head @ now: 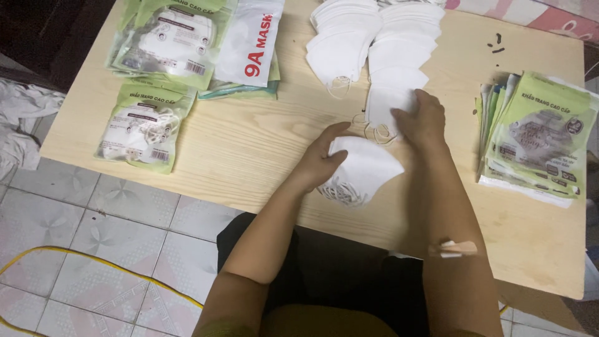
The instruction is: Packaging stacks of white face masks into plastic bags
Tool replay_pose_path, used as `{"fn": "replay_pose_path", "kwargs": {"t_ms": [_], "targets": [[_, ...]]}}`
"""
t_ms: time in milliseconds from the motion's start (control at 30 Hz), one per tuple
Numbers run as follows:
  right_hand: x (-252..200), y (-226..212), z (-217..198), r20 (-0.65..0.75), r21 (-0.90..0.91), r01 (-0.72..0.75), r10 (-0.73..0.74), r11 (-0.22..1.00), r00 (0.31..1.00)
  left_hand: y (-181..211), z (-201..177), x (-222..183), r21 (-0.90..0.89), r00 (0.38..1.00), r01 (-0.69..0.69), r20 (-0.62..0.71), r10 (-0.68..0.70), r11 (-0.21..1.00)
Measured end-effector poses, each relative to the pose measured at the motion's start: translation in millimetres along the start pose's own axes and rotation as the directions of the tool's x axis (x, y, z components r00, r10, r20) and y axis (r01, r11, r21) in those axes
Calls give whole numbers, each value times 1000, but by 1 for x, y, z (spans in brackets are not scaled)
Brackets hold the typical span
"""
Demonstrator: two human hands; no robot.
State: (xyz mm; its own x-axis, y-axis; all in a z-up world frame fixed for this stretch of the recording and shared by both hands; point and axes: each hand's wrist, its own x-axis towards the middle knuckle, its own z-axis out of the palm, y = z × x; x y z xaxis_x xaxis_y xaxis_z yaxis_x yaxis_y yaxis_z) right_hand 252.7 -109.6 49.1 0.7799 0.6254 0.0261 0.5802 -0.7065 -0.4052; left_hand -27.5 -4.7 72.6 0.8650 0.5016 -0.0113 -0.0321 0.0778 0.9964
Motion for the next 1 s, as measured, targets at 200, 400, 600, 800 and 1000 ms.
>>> {"fn": "replay_pose_path", "kwargs": {"t_ms": [200,400,600,800,1000], "targets": [[12,14,19,6,-75,-9,9,997,1000,-8,5,3,325,997,-71,53,56,943],[-26,13,-15,-172,553,122,-30,825,985,-41,0,6,437,1000,21,8,-28,899],[-66,19,-59,71,937,-52,-42,347,997,-15,2,10,276,981,181,17,-193,944],[-127,-36,-54,283,945,-261,-97,197,954,51,7,-6,99,928,371,-6,-373,923],[-119,-27,-20,381,876,-317,-118,364,917,-56,11,18,-114,955,289,-33,-295,951]]}}
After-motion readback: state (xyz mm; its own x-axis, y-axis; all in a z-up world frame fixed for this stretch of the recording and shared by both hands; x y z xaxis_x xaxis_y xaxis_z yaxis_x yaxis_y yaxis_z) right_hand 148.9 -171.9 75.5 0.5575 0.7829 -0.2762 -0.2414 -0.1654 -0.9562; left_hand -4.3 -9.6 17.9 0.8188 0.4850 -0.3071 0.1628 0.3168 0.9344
